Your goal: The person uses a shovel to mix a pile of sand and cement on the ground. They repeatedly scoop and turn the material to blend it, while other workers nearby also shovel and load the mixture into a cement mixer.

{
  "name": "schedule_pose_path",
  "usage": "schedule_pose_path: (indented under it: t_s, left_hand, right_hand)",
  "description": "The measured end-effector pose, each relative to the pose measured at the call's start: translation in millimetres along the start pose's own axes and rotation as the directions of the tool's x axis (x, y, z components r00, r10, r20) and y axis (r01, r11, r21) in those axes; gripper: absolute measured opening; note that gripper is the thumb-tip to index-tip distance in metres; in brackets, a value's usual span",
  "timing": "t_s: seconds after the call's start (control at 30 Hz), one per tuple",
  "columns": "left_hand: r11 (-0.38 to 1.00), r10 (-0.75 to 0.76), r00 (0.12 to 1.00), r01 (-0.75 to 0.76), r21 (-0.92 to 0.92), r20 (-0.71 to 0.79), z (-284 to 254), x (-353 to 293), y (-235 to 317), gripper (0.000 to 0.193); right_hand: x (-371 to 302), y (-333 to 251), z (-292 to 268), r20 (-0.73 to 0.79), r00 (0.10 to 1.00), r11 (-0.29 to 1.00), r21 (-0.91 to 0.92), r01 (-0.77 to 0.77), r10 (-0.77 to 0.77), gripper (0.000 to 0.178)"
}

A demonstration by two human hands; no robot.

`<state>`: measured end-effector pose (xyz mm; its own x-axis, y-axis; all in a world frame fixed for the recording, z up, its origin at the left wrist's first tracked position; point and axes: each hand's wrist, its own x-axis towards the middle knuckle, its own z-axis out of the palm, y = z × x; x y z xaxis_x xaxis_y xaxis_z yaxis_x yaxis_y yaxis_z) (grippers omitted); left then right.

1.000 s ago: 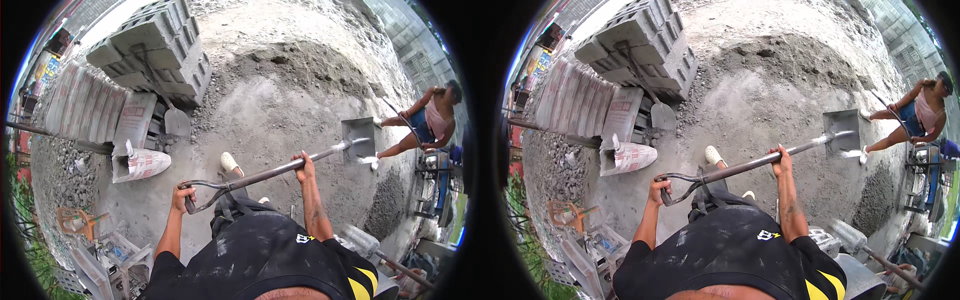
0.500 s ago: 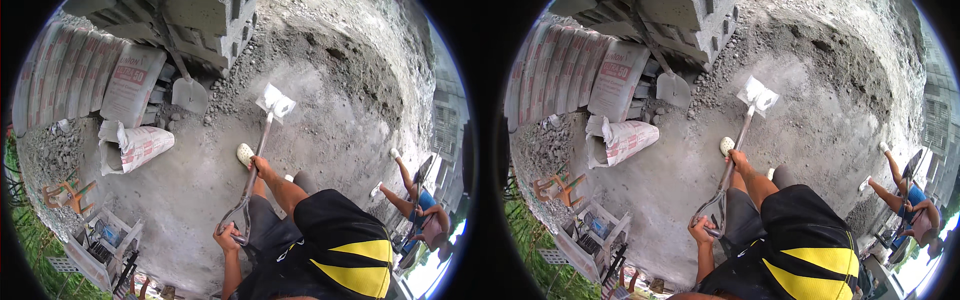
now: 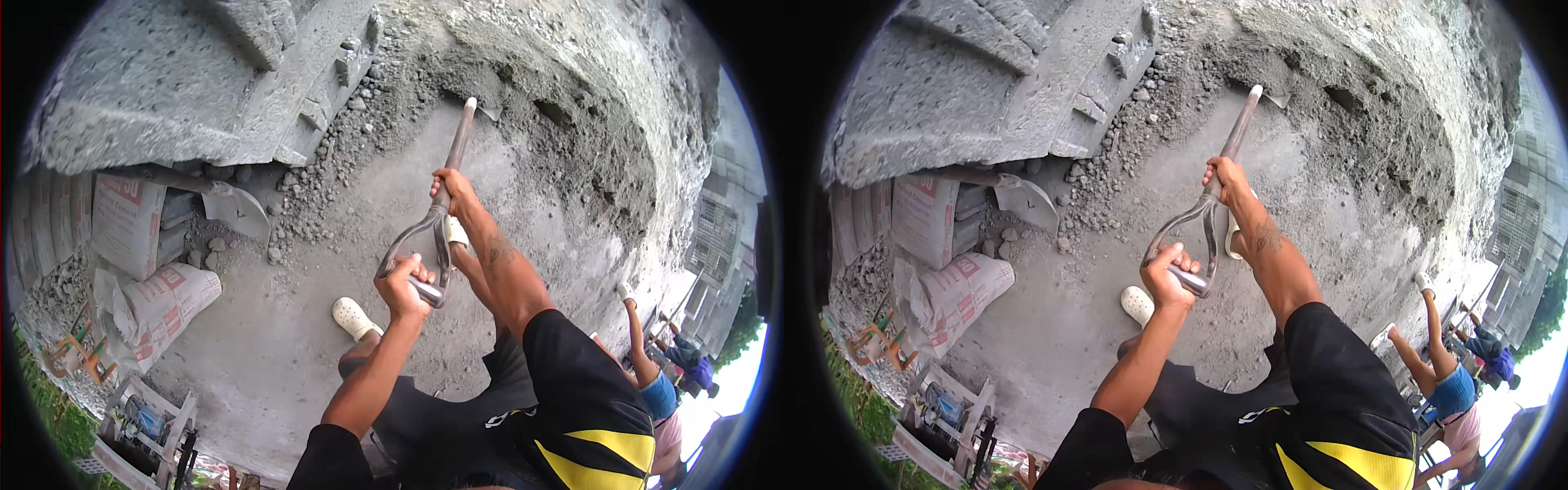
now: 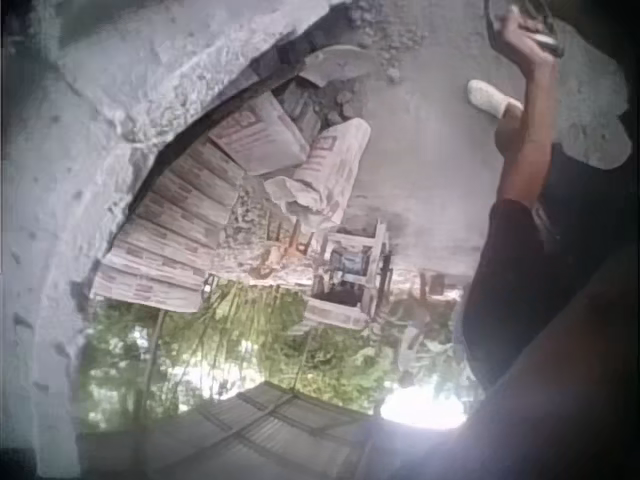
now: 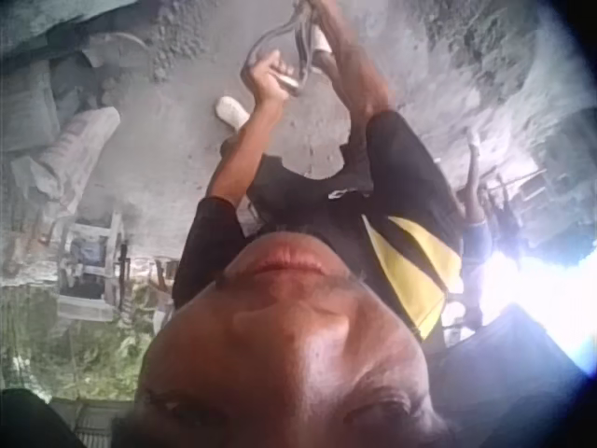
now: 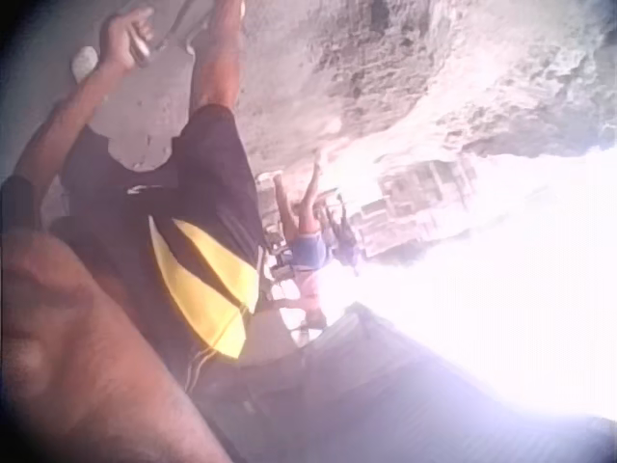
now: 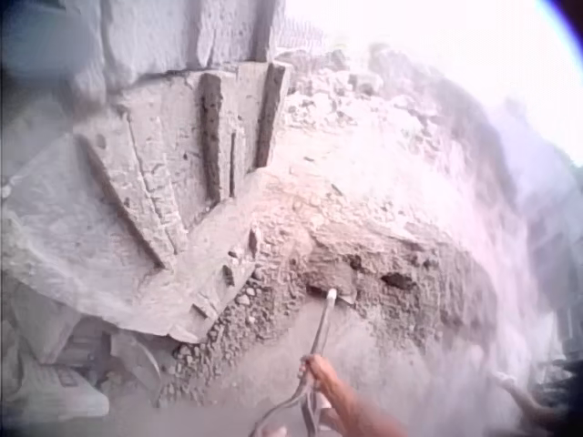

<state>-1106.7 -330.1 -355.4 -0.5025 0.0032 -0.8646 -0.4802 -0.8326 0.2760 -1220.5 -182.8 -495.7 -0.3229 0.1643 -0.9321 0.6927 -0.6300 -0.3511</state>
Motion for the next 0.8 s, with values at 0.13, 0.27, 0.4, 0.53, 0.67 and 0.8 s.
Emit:
schedule_pose_path:
  t_s: [0.13,0.27,0.4,0.53,0.67,0.8]
  left_hand:
    - [0.999,-0.017,0.998,0.019,-0.035,0.062,32.1,85.7,-49.2,0.017]
    - [0.990,-0.128,0.990,0.124,0.065,0.059,-28.0,122.0,-73.6,0.016]
    - [0.990,-0.121,0.976,0.106,0.093,0.179,-57.0,100.8,-75.8,0.020]
    - [0.991,-0.111,0.979,0.097,0.092,0.169,-58.5,73.5,-57.9,0.021]
    - [0.991,-0.089,0.995,0.084,0.108,0.047,-65.7,31.4,-40.9,0.023]
    - [0.996,-0.031,0.974,0.049,0.079,-0.224,-48.8,-48.3,-23.9,0.021]
  right_hand:
    - [70.1,-62.7,-17.3,-0.063,0.983,0.981,-0.103,0.165,-0.172,0.009]
    - [54.4,4.1,-55.4,0.070,0.954,0.921,-0.248,0.300,-0.292,0.034]
    - [-5.8,56.5,-73.8,0.029,1.000,0.894,-0.447,0.017,-0.005,0.053]
    - [-18.9,44.1,-83.4,-0.006,1.000,0.901,-0.432,0.025,-0.031,0.073]
    - [11.2,14.5,-80.8,-0.025,0.995,0.875,-0.480,0.069,-0.092,0.072]
    - [46.4,1.1,-42.9,-0.048,0.995,0.955,-0.288,0.068,-0.085,0.054]
